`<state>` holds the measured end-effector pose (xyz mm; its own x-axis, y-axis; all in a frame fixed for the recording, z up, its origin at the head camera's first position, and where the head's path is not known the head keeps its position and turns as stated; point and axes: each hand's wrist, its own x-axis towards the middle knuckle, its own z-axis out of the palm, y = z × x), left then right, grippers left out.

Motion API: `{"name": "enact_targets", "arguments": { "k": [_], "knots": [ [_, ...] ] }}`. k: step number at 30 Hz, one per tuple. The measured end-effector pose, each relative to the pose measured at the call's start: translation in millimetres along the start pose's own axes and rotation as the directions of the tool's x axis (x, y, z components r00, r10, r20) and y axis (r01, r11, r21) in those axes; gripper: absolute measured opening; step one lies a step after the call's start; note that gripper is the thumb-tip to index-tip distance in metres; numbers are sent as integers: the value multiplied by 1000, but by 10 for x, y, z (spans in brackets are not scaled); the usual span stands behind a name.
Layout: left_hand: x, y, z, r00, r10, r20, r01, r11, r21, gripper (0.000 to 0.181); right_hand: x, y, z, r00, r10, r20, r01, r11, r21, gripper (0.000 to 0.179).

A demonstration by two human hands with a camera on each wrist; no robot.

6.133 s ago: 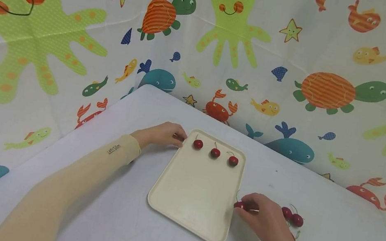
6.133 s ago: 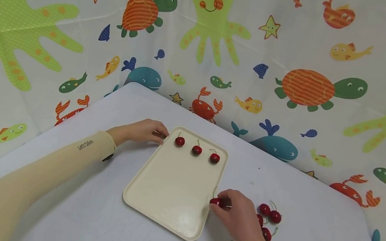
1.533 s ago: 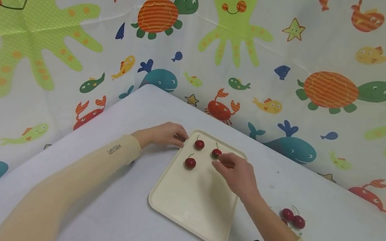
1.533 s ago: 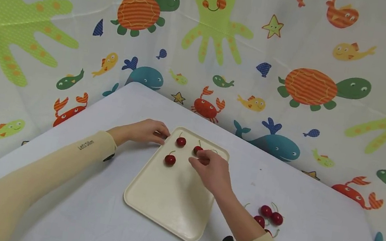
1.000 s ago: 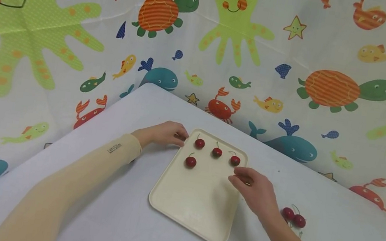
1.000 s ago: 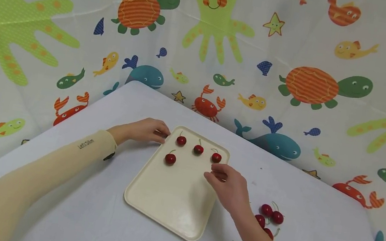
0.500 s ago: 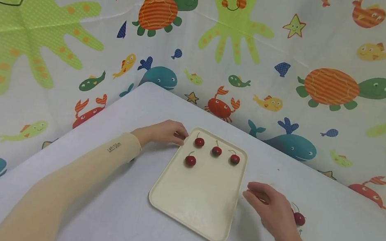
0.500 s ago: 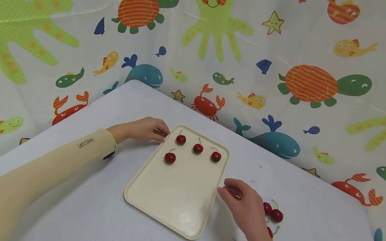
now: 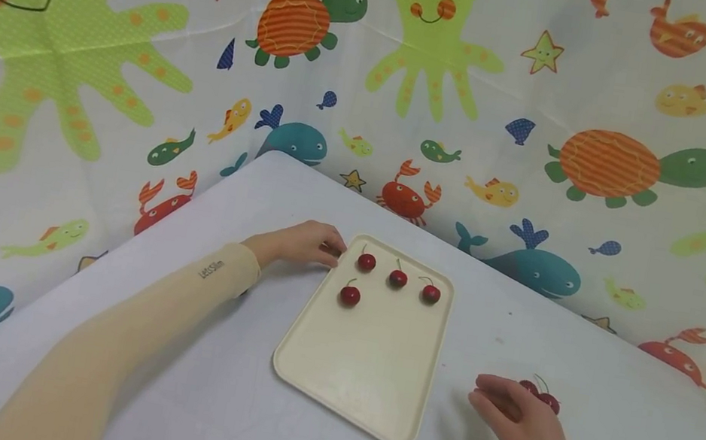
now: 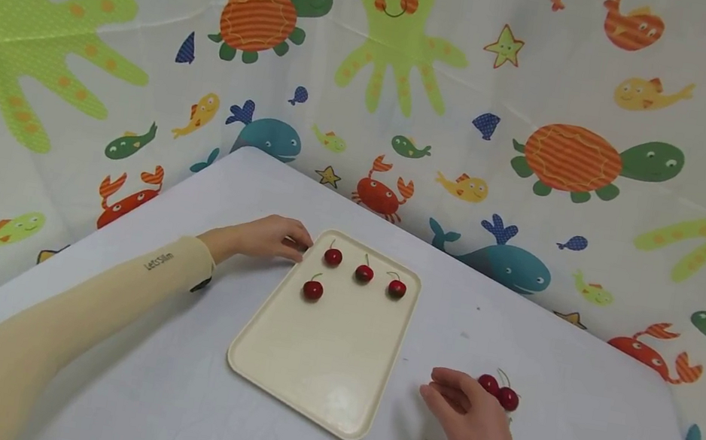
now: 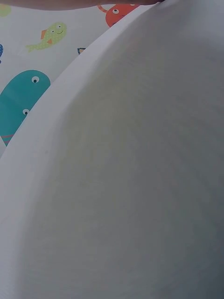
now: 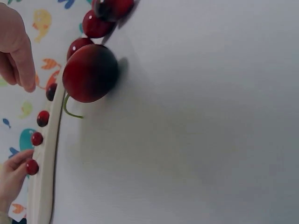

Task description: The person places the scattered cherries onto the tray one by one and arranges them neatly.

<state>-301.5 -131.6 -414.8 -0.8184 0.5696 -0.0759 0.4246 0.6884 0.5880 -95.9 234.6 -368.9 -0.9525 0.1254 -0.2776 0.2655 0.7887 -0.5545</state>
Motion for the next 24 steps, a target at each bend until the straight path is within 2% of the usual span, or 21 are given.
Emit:
{"name": "enact_targets", "arguments": {
  "k": [8, 17, 24],
  "knots": [
    [-7, 4, -6, 1000, -16, 8, 16, 1000, 3, 37, -97, 213, -35, 998, 61, 16, -60, 997, -46, 68],
    [-1, -28, 20, 1000, -18, 8, 18, 1000, -4, 37, -136, 467, -66, 983, 170, 75, -164, 984, -74, 78],
    [11, -33, 9, 1000, 5, -3, -5, 1000, -1, 37, -129, 665, -31, 980, 175, 98, -165, 981, -102, 83]
  ]
}}
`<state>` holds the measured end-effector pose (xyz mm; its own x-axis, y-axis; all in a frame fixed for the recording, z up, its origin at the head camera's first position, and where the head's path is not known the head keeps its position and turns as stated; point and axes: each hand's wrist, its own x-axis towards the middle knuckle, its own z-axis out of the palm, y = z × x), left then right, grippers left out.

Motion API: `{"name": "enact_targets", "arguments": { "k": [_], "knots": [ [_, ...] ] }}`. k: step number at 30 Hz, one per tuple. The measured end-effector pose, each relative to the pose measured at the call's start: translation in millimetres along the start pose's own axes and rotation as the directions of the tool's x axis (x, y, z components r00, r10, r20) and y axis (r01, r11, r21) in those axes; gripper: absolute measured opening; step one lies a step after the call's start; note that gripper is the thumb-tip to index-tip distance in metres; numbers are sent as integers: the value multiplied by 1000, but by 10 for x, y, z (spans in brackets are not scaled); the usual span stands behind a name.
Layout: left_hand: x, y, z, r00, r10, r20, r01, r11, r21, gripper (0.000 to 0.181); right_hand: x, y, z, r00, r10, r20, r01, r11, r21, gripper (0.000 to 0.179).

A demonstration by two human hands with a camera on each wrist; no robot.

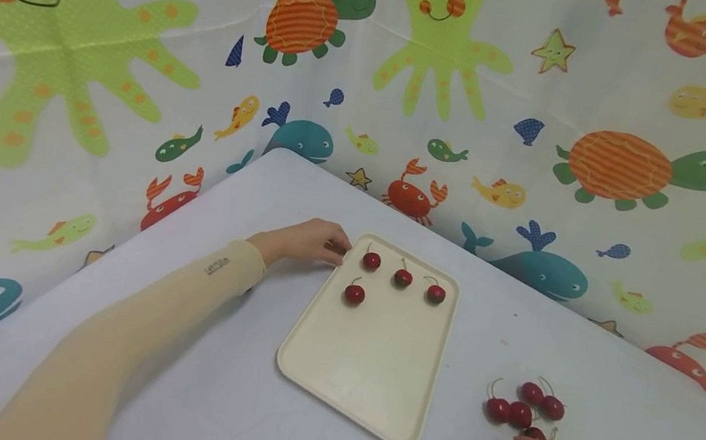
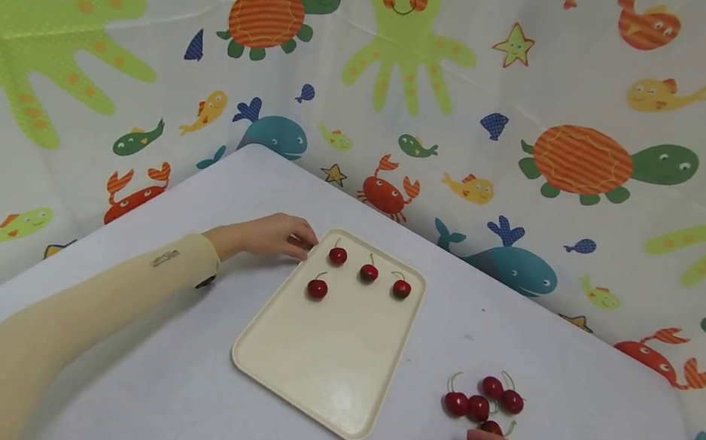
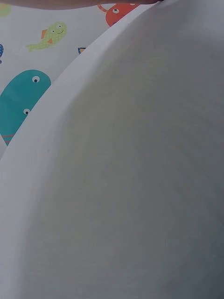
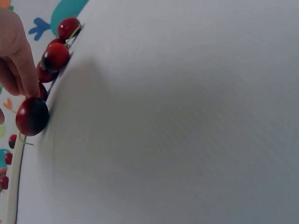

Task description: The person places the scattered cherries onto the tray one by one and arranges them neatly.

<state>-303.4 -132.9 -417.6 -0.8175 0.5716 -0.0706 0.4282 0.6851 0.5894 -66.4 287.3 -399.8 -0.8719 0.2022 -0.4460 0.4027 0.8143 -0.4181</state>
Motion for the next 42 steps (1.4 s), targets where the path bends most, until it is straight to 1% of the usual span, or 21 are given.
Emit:
{"name": "enact_targets", "arguments": {
  "k": [3, 8, 12, 17, 21, 25, 28, 34, 38, 42],
  "knots": [
    [9, 12, -13, 1000, 8, 0, -8, 1000, 5, 36, 11, 54, 7, 1000, 12, 11, -12, 1000, 7, 86],
    [8, 26, -24, 1000, 3, 8, -3, 1000, 4, 36, 18, 112, 20, 999, 16, 32, -16, 1000, 19, 89],
    [1, 31, -25, 1000, 8, 4, -8, 1000, 3, 35, 38, 151, 21, 998, 8, 60, -8, 1000, 4, 91],
    [5, 14, -8, 1000, 25, -2, -25, 999, 22, 35, 78, 201, 24, 996, 8, 90, -4, 999, -45, 91],
    [3, 14, -6, 1000, 24, -2, -24, 999, 26, 34, 91, 218, 30, 994, 11, 106, -3, 997, -80, 90],
    [-6, 32, -21, 1000, 9, -3, -9, 1000, 10, 34, 76, 188, 33, 994, 9, 113, 2, 995, -97, 85],
    [-11, 34, -26, 1000, -7, 1, 7, 1000, 7, 35, 49, 143, 33, 993, -11, 117, 24, 993, -116, 80],
    [-19, 29, -33, 1000, -6, 0, 6, 1000, 12, 35, 5, 59, 36, 990, -52, 130, 71, 986, -152, 70],
    [-13, 25, -32, 1000, -1, 2, 1, 1000, 5, 35, -5, 3, 41, 990, -44, 137, 66, 986, -156, 67],
    [-6, 30, -28, 1000, -7, 3, 7, 1000, -3, 35, -5, -47, 49, 992, -20, 122, 38, 988, -148, 67]
  ]
}}
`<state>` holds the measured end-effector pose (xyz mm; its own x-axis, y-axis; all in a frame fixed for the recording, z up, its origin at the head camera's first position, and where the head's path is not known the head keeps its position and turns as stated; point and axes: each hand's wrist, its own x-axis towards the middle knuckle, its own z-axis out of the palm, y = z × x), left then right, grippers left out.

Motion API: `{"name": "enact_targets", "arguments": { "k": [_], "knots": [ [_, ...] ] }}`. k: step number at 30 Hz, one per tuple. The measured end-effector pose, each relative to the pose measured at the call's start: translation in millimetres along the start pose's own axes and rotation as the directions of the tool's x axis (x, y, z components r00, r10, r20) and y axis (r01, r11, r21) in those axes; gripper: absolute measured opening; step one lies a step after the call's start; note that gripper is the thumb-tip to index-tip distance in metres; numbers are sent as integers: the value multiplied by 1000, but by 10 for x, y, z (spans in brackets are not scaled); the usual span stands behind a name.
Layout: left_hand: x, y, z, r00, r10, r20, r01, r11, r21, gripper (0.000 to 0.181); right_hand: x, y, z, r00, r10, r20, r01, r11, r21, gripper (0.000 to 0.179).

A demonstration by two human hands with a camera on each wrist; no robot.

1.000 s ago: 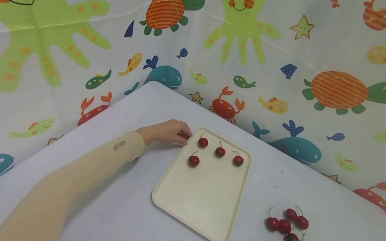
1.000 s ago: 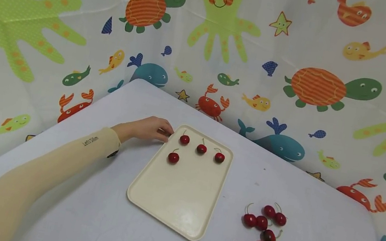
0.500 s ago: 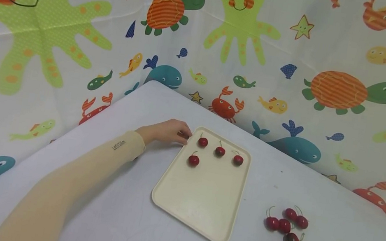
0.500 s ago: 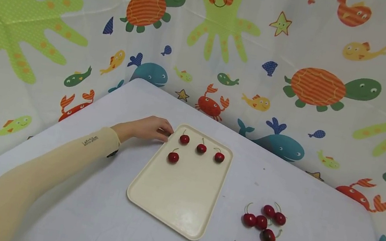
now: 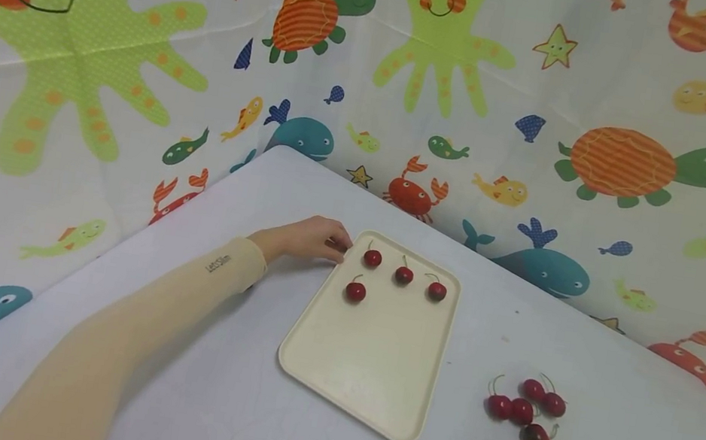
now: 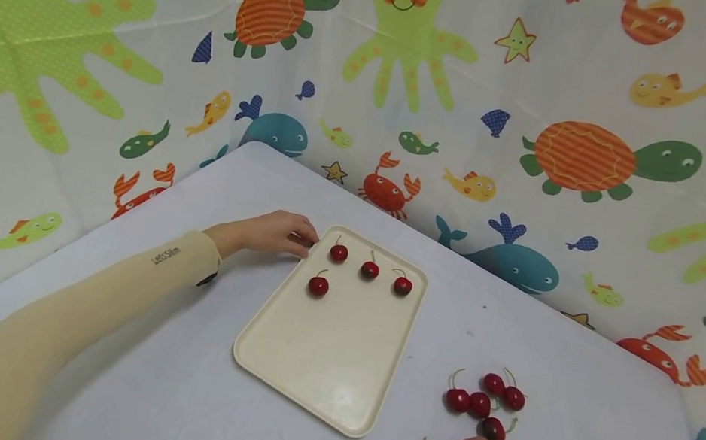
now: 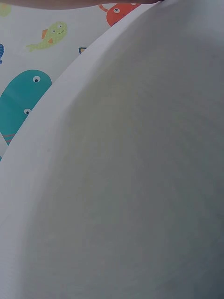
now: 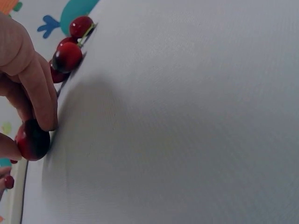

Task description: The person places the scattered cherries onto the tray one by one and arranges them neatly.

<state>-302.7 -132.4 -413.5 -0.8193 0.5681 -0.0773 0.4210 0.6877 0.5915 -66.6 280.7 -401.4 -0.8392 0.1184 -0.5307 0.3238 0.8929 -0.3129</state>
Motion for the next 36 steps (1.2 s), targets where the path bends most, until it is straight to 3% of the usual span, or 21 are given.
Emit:
{"name": "enact_targets", "arguments": {
  "k": [8, 18, 26, 36],
  "knots": [
    [5, 9, 1, 1000, 1, 3, -1, 1000, 8, 35, -6, -123, -59, 997, -24, -80, 28, 998, 56, 78],
    [9, 14, 16, 1000, -26, 3, 26, 1000, 9, 36, 25, -251, -109, 985, -98, -139, 108, 992, 72, 66],
    [9, 4, 6, 1000, 16, -3, -16, 1000, 15, 35, 52, -424, -147, 965, -159, -210, 178, 981, 73, 57],
    [10, 20, -7, 1000, 9, 7, -10, 1000, 11, 36, 136, -632, -226, 946, -207, -250, 243, 963, 121, 54]
  ]
}}
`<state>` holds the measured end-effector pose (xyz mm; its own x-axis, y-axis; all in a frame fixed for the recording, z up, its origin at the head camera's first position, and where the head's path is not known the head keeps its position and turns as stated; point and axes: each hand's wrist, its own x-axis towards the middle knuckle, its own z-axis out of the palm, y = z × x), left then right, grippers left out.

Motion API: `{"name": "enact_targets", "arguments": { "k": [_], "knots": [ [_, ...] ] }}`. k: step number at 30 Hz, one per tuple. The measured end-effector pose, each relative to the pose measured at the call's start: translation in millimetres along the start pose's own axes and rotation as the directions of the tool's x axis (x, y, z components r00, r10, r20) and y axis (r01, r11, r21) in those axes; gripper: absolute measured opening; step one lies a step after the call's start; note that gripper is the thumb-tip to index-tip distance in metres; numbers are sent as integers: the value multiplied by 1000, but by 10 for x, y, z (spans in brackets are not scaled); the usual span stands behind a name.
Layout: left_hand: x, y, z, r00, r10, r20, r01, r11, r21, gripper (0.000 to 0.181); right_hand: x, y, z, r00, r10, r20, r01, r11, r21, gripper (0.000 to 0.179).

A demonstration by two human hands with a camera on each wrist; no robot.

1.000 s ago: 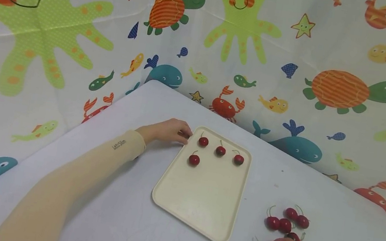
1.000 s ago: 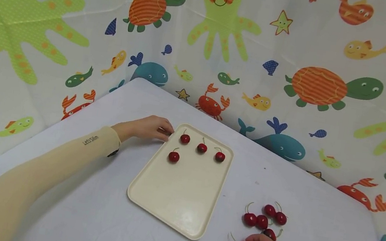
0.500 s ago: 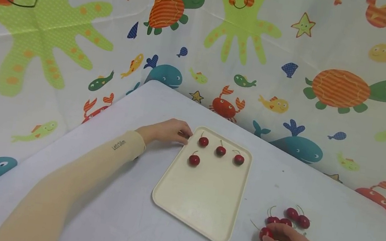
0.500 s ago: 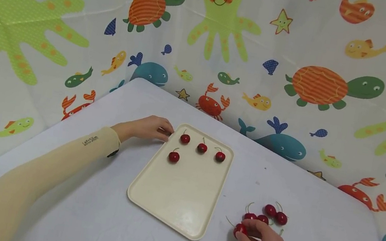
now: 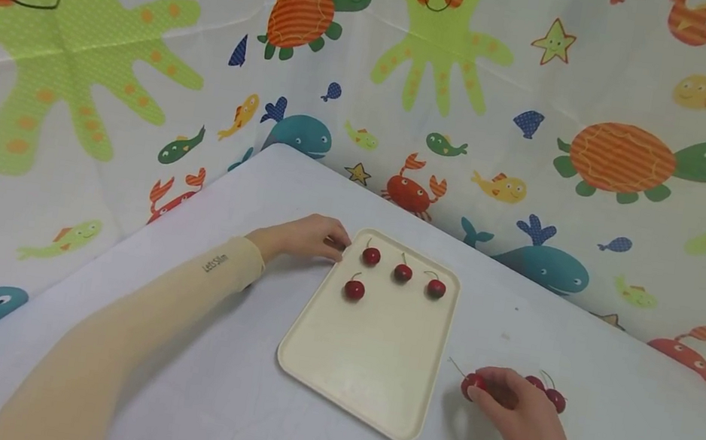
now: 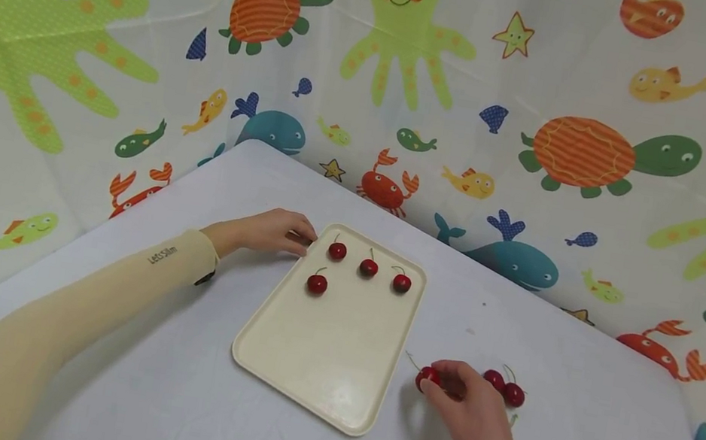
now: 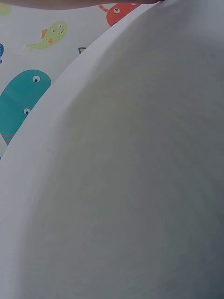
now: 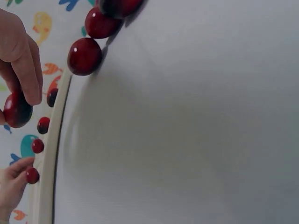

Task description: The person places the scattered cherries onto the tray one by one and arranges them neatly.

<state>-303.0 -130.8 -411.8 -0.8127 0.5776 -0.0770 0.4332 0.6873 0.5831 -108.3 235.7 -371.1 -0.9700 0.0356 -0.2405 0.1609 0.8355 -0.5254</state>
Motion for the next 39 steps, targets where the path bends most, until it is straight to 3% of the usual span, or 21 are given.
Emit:
{"name": "enact_targets", "arguments": {
  "k": [11, 24, 31, 39],
  "knots": [
    [-13, 12, -16, 1000, 8, -2, -8, 1000, 0, 36, 193, -236, 70, 999, 41, -14, -40, 998, 58, 51],
    [-11, 17, -22, 1000, -2, 2, 2, 1000, -4, 36, 469, -456, 153, 996, 48, 77, -63, 978, 199, 58],
    [-6, 24, -25, 1000, -20, 4, 20, 1000, 0, 36, 614, -514, 231, 994, 53, 98, -72, 975, 208, 56],
    [-12, 35, -26, 1000, 4, 0, -4, 1000, -3, 35, 754, -601, 339, 994, 55, 97, -74, 976, 203, 52]
  ]
}}
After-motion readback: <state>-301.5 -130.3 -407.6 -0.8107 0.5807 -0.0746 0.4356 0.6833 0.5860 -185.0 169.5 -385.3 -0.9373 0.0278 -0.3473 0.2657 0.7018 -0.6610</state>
